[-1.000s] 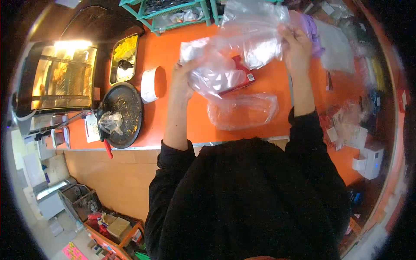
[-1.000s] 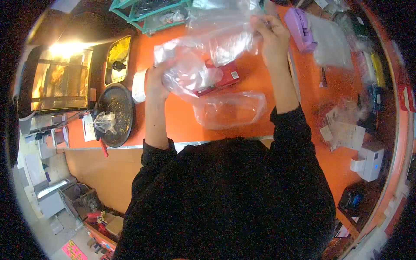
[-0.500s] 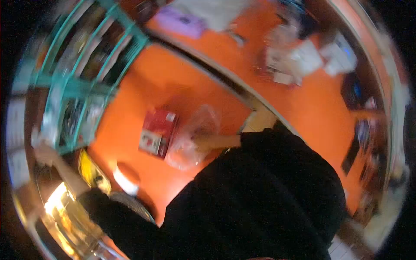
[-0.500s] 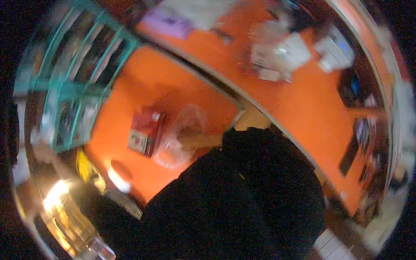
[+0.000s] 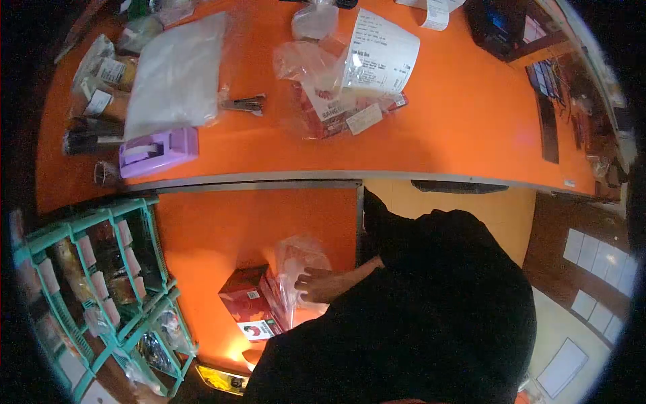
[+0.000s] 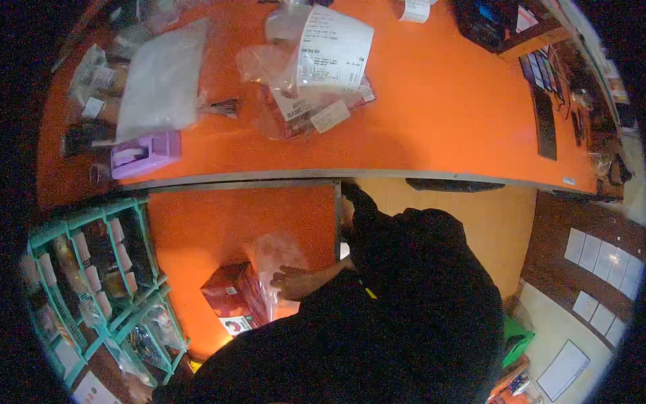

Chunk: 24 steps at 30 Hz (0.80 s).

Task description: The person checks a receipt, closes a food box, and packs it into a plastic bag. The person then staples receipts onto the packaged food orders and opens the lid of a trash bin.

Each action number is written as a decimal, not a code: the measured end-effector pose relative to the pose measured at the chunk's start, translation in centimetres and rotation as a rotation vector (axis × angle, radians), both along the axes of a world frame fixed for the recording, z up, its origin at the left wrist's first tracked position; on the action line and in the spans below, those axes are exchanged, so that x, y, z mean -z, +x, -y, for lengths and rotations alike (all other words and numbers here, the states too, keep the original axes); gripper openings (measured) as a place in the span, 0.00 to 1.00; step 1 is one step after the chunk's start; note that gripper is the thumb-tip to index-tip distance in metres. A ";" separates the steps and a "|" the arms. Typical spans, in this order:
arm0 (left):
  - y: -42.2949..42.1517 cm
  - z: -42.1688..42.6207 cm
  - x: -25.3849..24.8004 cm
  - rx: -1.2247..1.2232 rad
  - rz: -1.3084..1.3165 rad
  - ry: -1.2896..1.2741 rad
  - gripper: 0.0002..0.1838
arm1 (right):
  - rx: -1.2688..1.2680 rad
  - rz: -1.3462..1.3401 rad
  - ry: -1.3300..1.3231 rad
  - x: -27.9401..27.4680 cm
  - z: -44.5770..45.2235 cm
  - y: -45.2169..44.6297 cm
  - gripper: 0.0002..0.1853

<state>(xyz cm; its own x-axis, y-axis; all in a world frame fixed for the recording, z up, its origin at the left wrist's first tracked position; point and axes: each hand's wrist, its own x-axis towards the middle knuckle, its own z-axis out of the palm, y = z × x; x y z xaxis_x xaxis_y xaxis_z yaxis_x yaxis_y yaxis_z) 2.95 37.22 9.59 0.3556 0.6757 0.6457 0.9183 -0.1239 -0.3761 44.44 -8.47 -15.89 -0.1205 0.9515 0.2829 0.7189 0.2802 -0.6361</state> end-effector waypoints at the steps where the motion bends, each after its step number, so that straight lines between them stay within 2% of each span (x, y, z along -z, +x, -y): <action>1: 0.2 -0.3 -0.5 -0.063 -0.015 0.060 0.33 | -0.082 -0.013 -0.234 -0.1 -0.7 0.3 0.13; 2: 0.3 -0.5 -0.9 -0.119 -0.014 0.121 0.35 | -0.149 -0.005 -0.468 -0.3 -1.4 0.6 0.12; 3: 0.5 -0.8 -1.5 -0.171 -0.014 0.176 0.37 | -0.081 0.085 -0.269 -0.6 -0.9 1.3 0.12; 5: 0.9 -0.6 -2.8 -0.272 -0.015 0.292 0.40 | -0.020 0.153 -0.064 -4.6 -1.1 5.1 0.14; 7: 1.7 -0.8 -4.1 -0.348 -0.008 0.378 0.43 | -0.117 -0.368 -0.011 -7.2 -1.6 9.1 0.14; 9: 2.8 -1.8 -4.9 -0.427 -0.018 0.419 0.46 | 0.145 -0.348 0.361 -10.8 -0.4 14.7 0.12; 11: 1.0 -6.4 -4.2 -0.586 -0.145 0.394 0.38 | 0.587 -0.385 0.672 -13.7 2.6 21.0 0.11; 12: 3.0 -5.1 -4.9 -0.524 -0.133 0.419 0.37 | 0.794 -0.431 0.720 -13.6 3.6 23.8 0.11; 14: 10.4 -1.6 -4.7 -0.309 -0.100 0.380 0.35 | 1.192 -0.580 0.794 -13.6 5.5 29.6 0.18; 15: 14.4 0.5 -4.6 -0.205 -0.094 0.339 0.34 | 1.256 -0.680 0.651 -14.3 6.2 32.0 0.23; 16: 18.3 2.6 -4.5 -0.108 -0.093 0.286 0.33 | 1.258 -0.687 0.662 -15.0 5.9 32.9 0.23; 18: 25.8 6.9 -4.2 0.049 -0.097 0.176 0.31 | 1.095 -1.099 0.563 -15.9 4.3 34.0 0.30; 19: 29.1 8.8 -4.2 0.106 -0.095 0.139 0.30 | 1.097 -1.109 0.567 -15.7 3.9 34.5 0.30; 21: 34.5 12.2 -4.6 0.183 -0.115 0.073 0.28 | 1.027 -0.926 0.685 -15.1 3.2 35.8 0.33; 22: 36.8 13.7 -5.0 0.226 -0.148 0.076 0.28 | 1.024 -0.935 0.688 -15.1 3.2 36.2 0.33; 23: 38.9 15.3 -5.8 0.381 -0.209 0.141 0.28 | 0.990 -0.957 0.693 -15.1 3.2 36.5 0.35; 24: 39.8 15.6 -6.0 0.377 -0.216 0.147 0.28 | 0.957 -0.979 0.696 -15.1 3.2 36.7 0.37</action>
